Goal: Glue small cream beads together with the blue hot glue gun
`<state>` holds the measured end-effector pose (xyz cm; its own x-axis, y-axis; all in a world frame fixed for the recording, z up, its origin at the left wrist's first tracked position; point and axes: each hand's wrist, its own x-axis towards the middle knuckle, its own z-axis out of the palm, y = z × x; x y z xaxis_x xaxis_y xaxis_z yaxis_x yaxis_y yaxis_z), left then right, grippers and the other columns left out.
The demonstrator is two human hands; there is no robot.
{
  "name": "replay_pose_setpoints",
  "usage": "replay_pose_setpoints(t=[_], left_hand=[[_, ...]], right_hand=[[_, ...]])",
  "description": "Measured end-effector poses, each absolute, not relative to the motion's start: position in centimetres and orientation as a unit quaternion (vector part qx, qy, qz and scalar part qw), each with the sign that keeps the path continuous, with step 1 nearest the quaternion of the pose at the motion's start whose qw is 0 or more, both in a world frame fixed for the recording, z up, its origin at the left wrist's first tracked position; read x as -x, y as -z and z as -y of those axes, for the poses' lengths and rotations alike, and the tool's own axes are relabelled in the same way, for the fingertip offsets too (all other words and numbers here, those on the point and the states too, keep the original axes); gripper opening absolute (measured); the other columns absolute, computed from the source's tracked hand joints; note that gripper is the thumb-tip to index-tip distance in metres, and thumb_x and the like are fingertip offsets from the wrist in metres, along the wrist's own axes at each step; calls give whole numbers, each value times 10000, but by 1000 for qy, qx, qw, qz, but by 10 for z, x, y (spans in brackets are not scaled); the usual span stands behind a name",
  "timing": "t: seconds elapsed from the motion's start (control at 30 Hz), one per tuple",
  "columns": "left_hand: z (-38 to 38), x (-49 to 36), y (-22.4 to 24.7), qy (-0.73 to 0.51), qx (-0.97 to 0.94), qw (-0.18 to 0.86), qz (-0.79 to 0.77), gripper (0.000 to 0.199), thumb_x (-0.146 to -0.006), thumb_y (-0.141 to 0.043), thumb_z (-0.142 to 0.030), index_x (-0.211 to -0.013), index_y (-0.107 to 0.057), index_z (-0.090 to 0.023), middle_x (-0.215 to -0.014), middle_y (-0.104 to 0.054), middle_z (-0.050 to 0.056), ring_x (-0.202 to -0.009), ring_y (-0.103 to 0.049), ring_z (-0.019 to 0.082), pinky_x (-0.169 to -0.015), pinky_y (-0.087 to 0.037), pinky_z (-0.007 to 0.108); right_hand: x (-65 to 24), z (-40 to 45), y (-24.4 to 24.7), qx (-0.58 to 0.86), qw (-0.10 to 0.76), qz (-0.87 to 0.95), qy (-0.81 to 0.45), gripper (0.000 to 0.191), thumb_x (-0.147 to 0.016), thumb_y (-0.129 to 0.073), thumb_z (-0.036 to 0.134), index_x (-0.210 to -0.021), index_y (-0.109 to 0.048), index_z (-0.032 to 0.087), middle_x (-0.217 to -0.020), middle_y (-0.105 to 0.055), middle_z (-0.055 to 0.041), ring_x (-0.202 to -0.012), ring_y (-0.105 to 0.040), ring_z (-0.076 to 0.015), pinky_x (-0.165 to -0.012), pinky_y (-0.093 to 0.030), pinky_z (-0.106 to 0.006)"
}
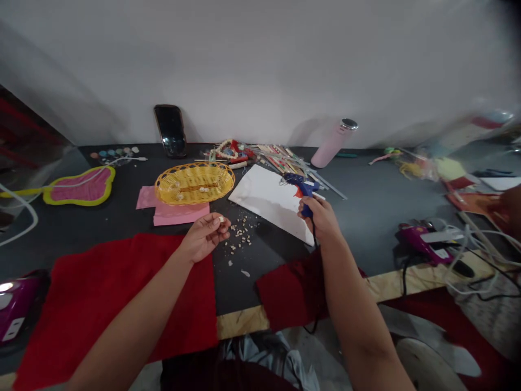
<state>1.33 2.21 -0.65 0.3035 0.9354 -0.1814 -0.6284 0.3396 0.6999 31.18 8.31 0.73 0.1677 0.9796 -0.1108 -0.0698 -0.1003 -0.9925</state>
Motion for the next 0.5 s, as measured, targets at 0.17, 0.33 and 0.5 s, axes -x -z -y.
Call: replay_pose_setpoints(t=[0.17,0.33,0.5], left_hand=[[-22,-13,8,-515,-256,762,-298,108,-750,-669,-217,-790,-606,-138,-798,-618,42,-651,-513,77,-654,-486,241],[-24,-13,12,-524,-251,759,-294,103,-765,-655,-215,-807,-597,-140,-800,-604,38,-661,-512,79,-638,-470,231],[-24,-14,12,-534,-249,749,-302,109,-765,-655,-218,-805,-594,-137,-800,-594,37,-644,-498,76,-617,-460,229]], right_hand=[[-307,-82,-5,464,565,387,-562,248,-615,-632,187,-840,-528,194,-855,-595,1,-667,-574,-96,-531,-459,-210],[-300,-70,-16,401,547,446,-584,256,-687,-613,282,-924,-545,214,-962,-610,-29,-546,-493,-68,-414,-352,-200],[-283,-51,-29,373,441,532,-619,422,-759,-551,584,-979,-568,225,-737,-594,-24,-466,-427,-94,-377,-297,-226]])
